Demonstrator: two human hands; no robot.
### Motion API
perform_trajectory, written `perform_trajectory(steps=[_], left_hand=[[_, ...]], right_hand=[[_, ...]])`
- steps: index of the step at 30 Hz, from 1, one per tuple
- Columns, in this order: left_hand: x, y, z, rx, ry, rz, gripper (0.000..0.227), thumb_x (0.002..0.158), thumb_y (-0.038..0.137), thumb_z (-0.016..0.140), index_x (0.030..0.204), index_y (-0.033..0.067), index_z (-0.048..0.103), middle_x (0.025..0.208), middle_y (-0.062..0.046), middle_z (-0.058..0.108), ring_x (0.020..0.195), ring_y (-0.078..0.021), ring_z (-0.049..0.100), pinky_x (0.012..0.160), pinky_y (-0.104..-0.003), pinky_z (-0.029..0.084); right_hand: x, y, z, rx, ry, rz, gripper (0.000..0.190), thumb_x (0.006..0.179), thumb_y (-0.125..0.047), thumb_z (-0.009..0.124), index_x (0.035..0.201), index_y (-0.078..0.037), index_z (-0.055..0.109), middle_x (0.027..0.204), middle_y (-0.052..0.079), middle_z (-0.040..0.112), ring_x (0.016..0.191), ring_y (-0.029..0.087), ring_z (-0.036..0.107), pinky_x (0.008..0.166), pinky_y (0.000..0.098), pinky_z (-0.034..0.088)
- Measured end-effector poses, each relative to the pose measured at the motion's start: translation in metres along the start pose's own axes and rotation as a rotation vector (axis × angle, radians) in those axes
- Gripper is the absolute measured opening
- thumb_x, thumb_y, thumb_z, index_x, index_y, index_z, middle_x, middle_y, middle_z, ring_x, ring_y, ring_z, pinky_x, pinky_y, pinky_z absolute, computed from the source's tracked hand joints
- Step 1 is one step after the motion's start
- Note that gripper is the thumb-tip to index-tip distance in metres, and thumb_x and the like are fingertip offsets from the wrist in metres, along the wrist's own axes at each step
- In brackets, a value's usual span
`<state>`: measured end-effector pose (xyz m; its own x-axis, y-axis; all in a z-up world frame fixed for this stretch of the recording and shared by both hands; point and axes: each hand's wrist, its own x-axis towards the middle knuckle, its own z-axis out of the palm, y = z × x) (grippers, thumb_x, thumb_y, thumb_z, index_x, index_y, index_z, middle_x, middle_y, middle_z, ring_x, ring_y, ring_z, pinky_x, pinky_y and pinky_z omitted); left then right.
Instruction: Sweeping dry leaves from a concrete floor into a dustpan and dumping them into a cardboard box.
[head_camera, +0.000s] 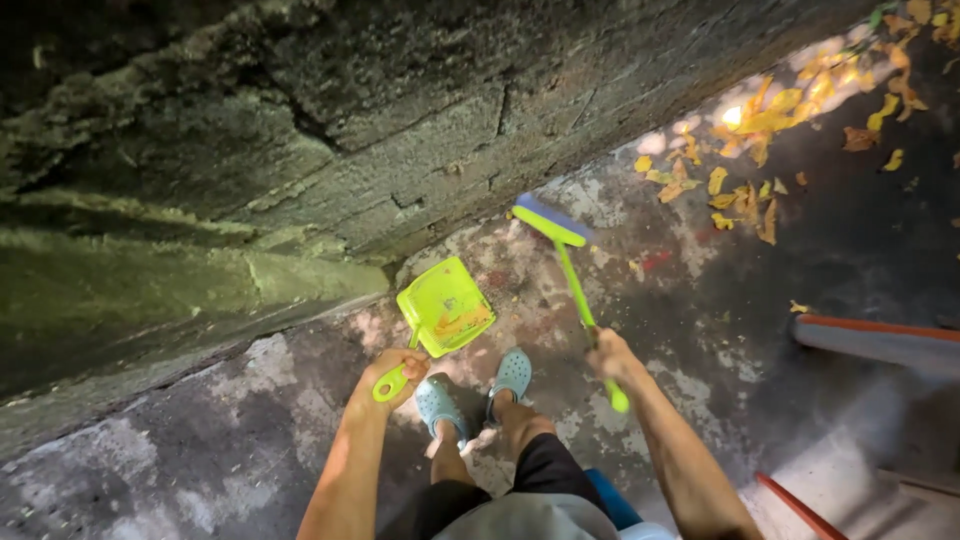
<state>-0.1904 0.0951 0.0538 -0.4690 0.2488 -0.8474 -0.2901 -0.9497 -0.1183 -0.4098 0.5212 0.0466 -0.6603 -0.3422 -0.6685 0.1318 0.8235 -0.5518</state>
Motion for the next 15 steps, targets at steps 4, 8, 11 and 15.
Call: perform_trajectory(steps=[4, 8, 11, 15], left_hand=[[0.004, 0.002, -0.001, -0.111, -0.034, -0.067, 0.006, 0.089, -0.009, 0.050, 0.093, -0.0069, 0.047, 0.070, -0.006, 0.046, 0.046, -0.0090, 0.043, 0.040, -0.018, 0.038], [0.016, 0.013, -0.006, -0.158, 0.027, -0.089, 0.008, 0.090, -0.009, 0.050, 0.089, -0.0040, 0.045, 0.071, -0.006, 0.045, 0.047, -0.0102, 0.042, 0.041, -0.018, 0.037], [0.011, 0.008, -0.004, -0.063, 0.059, 0.063, 0.012, 0.088, -0.010, 0.051, 0.083, -0.0013, 0.045, 0.070, -0.006, 0.045, 0.047, -0.0121, 0.044, 0.042, -0.022, 0.037], [-0.018, 0.000, 0.003, -0.124, 0.043, 0.086, 0.006, 0.087, -0.004, 0.049, 0.084, -0.0089, 0.047, 0.071, -0.011, 0.048, 0.049, -0.0146, 0.047, 0.045, -0.022, 0.039]], right_hand=[[0.001, 0.049, 0.025, -0.007, -0.133, -0.022, 0.058, 0.080, -0.011, 0.070, 0.136, -0.005, 0.055, 0.103, 0.014, 0.071, 0.077, 0.018, 0.067, 0.060, 0.0346, 0.055], [-0.069, 0.059, -0.003, 0.274, -0.369, 0.045, 0.068, 0.073, -0.003, 0.066, 0.141, -0.008, 0.063, 0.090, 0.018, 0.072, 0.064, 0.018, 0.059, 0.050, 0.0334, 0.047], [-0.138, -0.012, -0.017, 0.200, -0.302, 0.176, 0.068, 0.078, -0.005, 0.061, 0.145, -0.016, 0.058, 0.095, 0.005, 0.071, 0.063, 0.014, 0.060, 0.049, 0.0310, 0.049], [-0.152, -0.016, -0.021, 0.038, -0.234, 0.216, 0.060, 0.089, -0.011, 0.058, 0.148, -0.015, 0.052, 0.087, -0.001, 0.073, 0.057, 0.012, 0.062, 0.047, 0.0289, 0.051]])
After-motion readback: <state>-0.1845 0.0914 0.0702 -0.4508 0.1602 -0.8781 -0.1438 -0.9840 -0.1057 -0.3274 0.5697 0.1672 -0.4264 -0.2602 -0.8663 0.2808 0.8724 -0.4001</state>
